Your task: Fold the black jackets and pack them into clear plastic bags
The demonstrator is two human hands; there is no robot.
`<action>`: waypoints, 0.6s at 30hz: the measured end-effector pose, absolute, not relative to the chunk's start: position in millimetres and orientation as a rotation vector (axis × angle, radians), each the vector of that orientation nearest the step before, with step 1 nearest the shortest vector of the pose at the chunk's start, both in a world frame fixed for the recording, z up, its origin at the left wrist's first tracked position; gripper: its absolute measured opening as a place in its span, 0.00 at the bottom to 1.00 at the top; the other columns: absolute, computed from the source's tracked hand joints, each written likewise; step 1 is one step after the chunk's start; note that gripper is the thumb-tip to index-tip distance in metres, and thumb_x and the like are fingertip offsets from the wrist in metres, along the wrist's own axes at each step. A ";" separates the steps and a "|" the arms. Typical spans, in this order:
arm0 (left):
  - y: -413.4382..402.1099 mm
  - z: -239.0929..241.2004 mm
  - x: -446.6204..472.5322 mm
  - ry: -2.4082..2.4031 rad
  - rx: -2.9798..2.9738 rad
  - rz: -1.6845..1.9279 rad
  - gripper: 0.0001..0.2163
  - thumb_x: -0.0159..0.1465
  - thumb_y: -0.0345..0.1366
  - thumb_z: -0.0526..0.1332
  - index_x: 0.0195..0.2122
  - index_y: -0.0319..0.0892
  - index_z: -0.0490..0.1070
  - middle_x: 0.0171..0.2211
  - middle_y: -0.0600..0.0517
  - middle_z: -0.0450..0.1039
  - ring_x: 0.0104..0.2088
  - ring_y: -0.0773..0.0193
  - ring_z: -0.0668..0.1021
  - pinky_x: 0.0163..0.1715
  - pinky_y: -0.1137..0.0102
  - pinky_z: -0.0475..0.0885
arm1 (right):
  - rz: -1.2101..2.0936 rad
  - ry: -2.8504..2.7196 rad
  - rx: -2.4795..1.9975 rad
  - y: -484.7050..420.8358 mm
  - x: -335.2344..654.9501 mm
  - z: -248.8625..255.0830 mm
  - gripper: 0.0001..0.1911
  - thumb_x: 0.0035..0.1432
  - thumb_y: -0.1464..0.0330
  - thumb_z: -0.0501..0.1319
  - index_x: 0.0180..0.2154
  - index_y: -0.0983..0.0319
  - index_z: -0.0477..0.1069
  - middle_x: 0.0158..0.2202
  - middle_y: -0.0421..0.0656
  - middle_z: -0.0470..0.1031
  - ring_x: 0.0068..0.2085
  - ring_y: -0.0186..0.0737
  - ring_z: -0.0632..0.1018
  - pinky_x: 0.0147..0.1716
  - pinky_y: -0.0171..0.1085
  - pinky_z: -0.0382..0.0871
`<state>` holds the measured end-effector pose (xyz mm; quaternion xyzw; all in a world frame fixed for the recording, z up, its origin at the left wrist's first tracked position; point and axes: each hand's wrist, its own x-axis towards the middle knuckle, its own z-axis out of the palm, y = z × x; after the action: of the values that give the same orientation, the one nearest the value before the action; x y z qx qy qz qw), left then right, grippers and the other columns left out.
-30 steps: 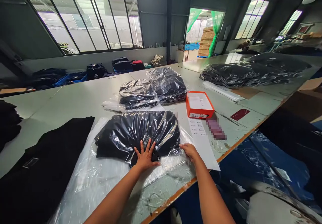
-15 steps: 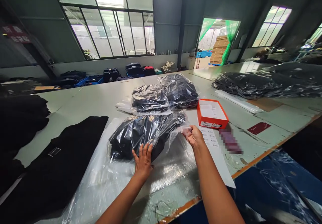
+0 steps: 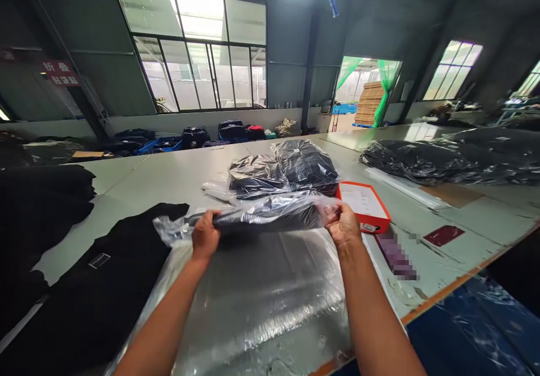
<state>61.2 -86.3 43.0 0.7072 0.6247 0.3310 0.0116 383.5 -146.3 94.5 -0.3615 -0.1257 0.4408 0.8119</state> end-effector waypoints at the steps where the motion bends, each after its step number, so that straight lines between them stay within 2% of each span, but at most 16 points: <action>1: -84.7 65.3 58.9 1.941 2.224 1.129 0.17 0.55 0.22 0.51 0.43 0.44 0.69 0.37 0.51 0.74 0.42 0.62 0.75 0.45 0.70 0.68 | 0.944 -0.259 -0.781 -153.4 384.3 103.6 0.09 0.50 0.79 0.48 0.31 0.65 0.65 0.26 0.45 0.75 0.28 0.38 0.78 0.23 0.35 0.76; 5: -89.4 134.7 58.2 1.799 2.354 1.365 0.12 0.60 0.28 0.53 0.44 0.45 0.68 0.39 0.52 0.73 0.43 0.62 0.74 0.44 0.70 0.66 | 0.921 -0.280 -0.804 -183.9 389.0 132.4 0.13 0.56 0.75 0.46 0.39 0.68 0.67 0.32 0.51 0.77 0.33 0.40 0.80 0.26 0.35 0.77; 8: -89.5 149.8 60.7 1.727 2.417 1.279 0.12 0.62 0.32 0.54 0.47 0.47 0.65 0.40 0.53 0.74 0.42 0.62 0.75 0.42 0.71 0.66 | 0.869 -0.237 -0.851 -196.9 398.4 130.0 0.13 0.58 0.74 0.47 0.41 0.65 0.66 0.32 0.48 0.77 0.30 0.37 0.79 0.24 0.34 0.77; 11: -75.4 127.9 65.0 1.723 2.399 0.913 0.11 0.61 0.35 0.55 0.46 0.48 0.66 0.36 0.54 0.75 0.39 0.62 0.76 0.37 0.72 0.67 | 0.904 -0.170 -0.944 -194.9 407.8 102.7 0.10 0.58 0.75 0.48 0.40 0.62 0.65 0.30 0.44 0.76 0.27 0.36 0.78 0.21 0.33 0.76; 13: -62.0 97.9 71.5 1.651 2.364 0.639 0.11 0.61 0.37 0.57 0.45 0.47 0.67 0.38 0.52 0.76 0.40 0.61 0.76 0.36 0.72 0.67 | 0.932 -0.117 -0.993 -188.2 410.4 76.0 0.08 0.59 0.75 0.48 0.37 0.62 0.64 0.28 0.43 0.75 0.26 0.35 0.78 0.22 0.34 0.76; 15: -50.9 63.6 81.4 1.580 2.313 0.430 0.12 0.60 0.39 0.58 0.45 0.46 0.68 0.42 0.51 0.75 0.43 0.60 0.76 0.38 0.71 0.67 | 0.958 -0.092 -1.040 -180.9 410.1 47.8 0.07 0.59 0.74 0.47 0.34 0.62 0.62 0.28 0.45 0.75 0.29 0.37 0.79 0.26 0.36 0.77; 18: -42.8 19.6 97.7 1.591 2.314 0.332 0.21 0.60 0.40 0.59 0.54 0.44 0.63 0.50 0.47 0.71 0.50 0.57 0.72 0.47 0.66 0.65 | 0.952 -0.163 -1.209 -172.8 406.7 8.4 0.03 0.58 0.73 0.50 0.32 0.61 0.60 0.31 0.45 0.76 0.32 0.38 0.79 0.31 0.39 0.76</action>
<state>97.7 -42.8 19.6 0.8083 0.5557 0.1161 0.1562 406.7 -172.8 8.4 -0.5461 -0.0735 0.4299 0.7152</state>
